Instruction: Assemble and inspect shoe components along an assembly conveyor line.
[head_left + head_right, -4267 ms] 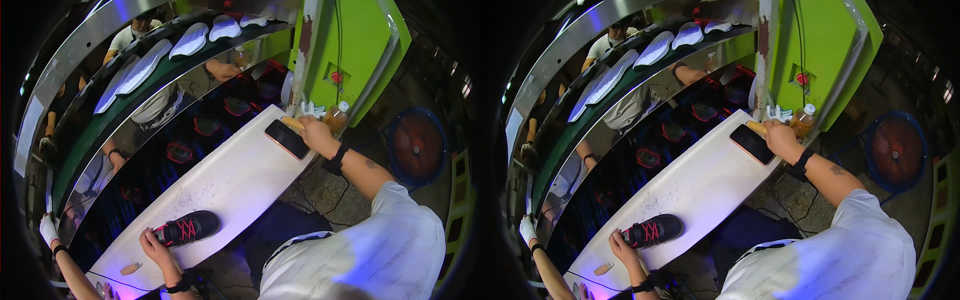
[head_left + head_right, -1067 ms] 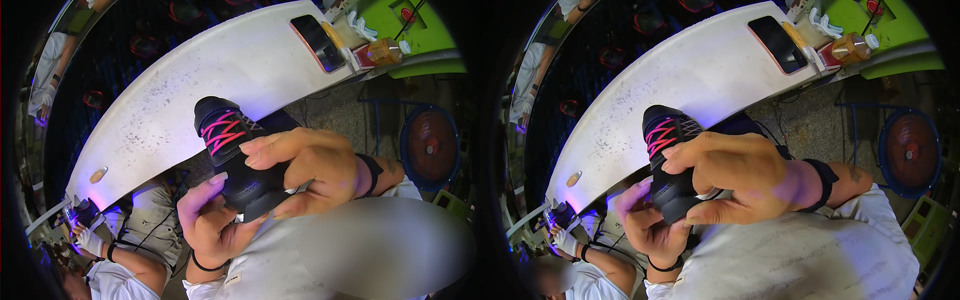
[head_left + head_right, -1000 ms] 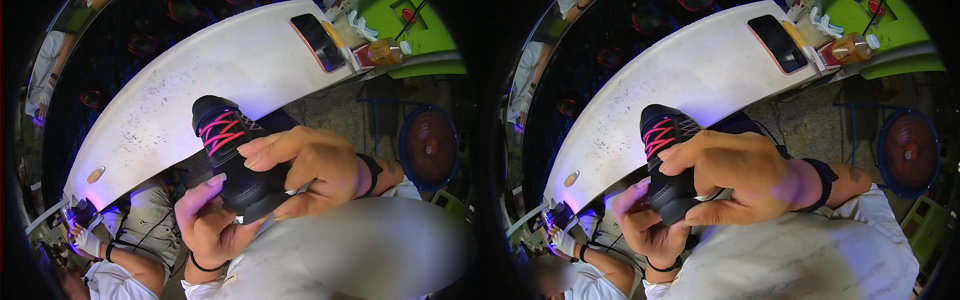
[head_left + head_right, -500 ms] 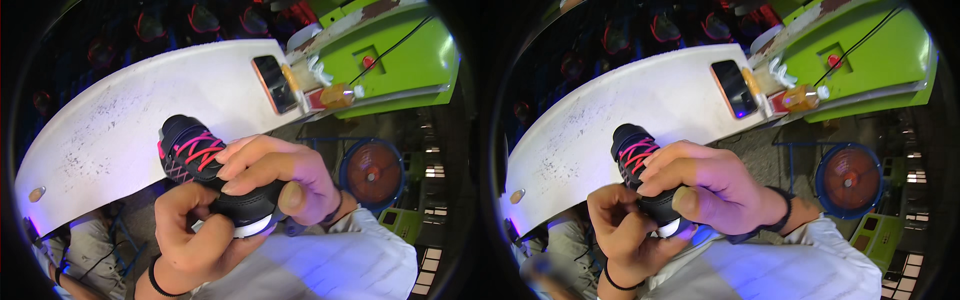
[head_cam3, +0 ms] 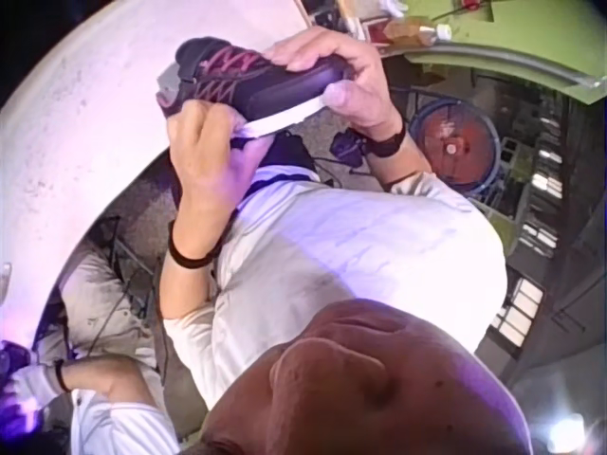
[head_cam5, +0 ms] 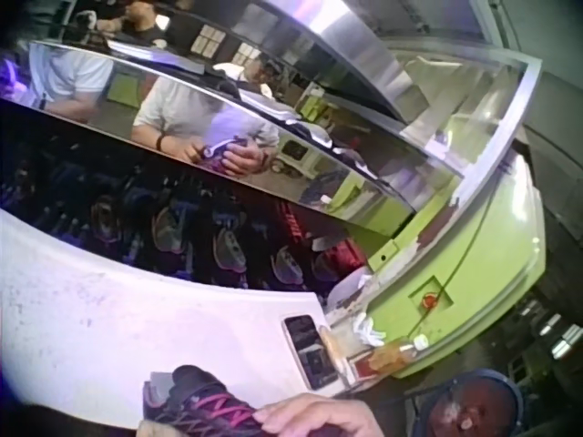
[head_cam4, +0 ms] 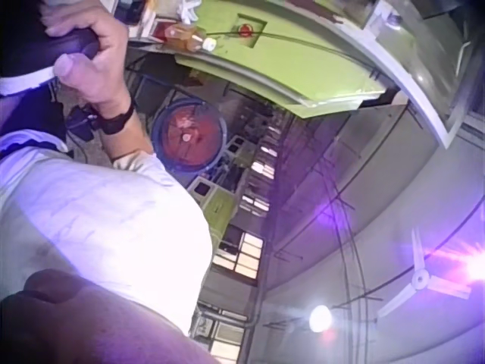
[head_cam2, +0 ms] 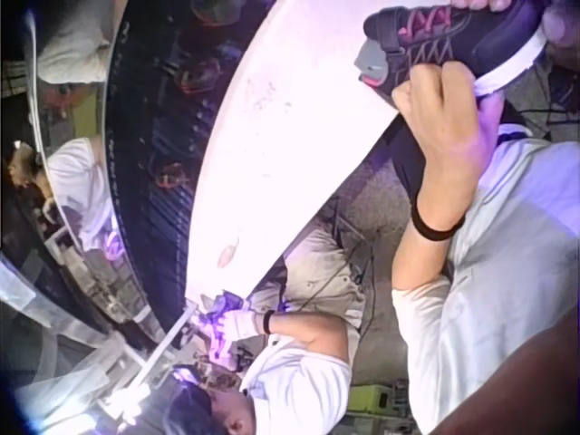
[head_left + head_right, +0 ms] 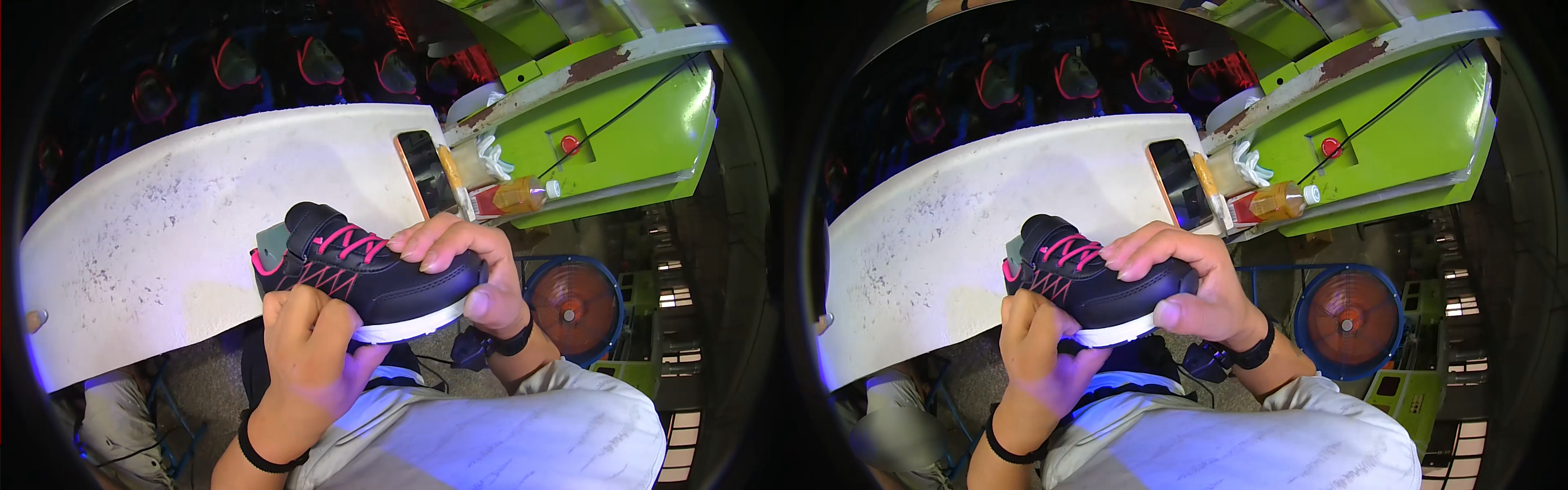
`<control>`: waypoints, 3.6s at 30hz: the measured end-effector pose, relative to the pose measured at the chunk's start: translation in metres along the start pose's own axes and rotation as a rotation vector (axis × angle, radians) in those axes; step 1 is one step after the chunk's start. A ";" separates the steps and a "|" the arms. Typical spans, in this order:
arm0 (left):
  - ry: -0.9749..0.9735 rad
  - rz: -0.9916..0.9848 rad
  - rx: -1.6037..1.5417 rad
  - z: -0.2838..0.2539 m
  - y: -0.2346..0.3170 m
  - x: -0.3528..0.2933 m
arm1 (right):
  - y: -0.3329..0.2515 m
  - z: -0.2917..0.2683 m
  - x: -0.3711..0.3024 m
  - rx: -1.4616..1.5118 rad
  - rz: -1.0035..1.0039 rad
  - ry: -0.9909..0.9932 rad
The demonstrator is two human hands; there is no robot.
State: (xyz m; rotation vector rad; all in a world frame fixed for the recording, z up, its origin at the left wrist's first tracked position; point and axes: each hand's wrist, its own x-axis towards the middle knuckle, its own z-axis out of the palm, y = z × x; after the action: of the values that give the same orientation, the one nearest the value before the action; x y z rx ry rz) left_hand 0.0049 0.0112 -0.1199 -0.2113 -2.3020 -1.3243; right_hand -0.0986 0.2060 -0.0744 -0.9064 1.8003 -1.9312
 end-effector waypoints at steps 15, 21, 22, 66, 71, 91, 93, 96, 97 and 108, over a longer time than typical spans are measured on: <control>-0.075 -0.007 0.314 0.026 -0.023 0.008 | -0.018 -0.017 -0.002 -0.580 0.311 0.229; -0.057 0.014 0.350 0.042 -0.023 0.013 | 0.003 -0.005 -0.005 -1.155 0.199 0.186; -0.056 0.007 0.360 0.043 -0.022 0.013 | 0.007 -0.005 -0.005 -1.166 0.185 0.215; -0.012 -0.032 0.021 -0.108 0.045 -0.032 | 0.046 0.102 -0.004 -0.198 -0.471 -0.035; -0.266 -0.241 0.526 -0.129 0.070 -0.012 | 0.072 0.100 0.003 -0.311 -0.316 -0.010; -0.253 -0.486 0.245 -0.182 -0.005 0.000 | 0.084 0.144 0.059 -0.334 -0.321 -0.171; -0.419 -0.812 0.217 -0.195 -0.015 0.001 | 0.077 0.153 0.068 -0.449 -0.243 -0.345; -0.443 -1.035 0.030 -0.205 -0.040 -0.019 | 0.072 0.140 0.071 -0.223 -0.176 -0.382; -0.382 -1.024 -0.045 -0.205 -0.048 -0.029 | 0.073 0.127 0.070 -0.019 -0.183 -0.332; 0.048 -0.244 -0.222 -0.095 -0.027 0.031 | -0.016 0.017 0.103 -0.199 -0.275 0.149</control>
State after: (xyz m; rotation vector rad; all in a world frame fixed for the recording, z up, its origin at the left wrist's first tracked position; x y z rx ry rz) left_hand -0.0013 -0.0863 -0.0867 0.0318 -2.1920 -1.6886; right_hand -0.1600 0.1289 -0.0370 -1.1562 2.0766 -2.0556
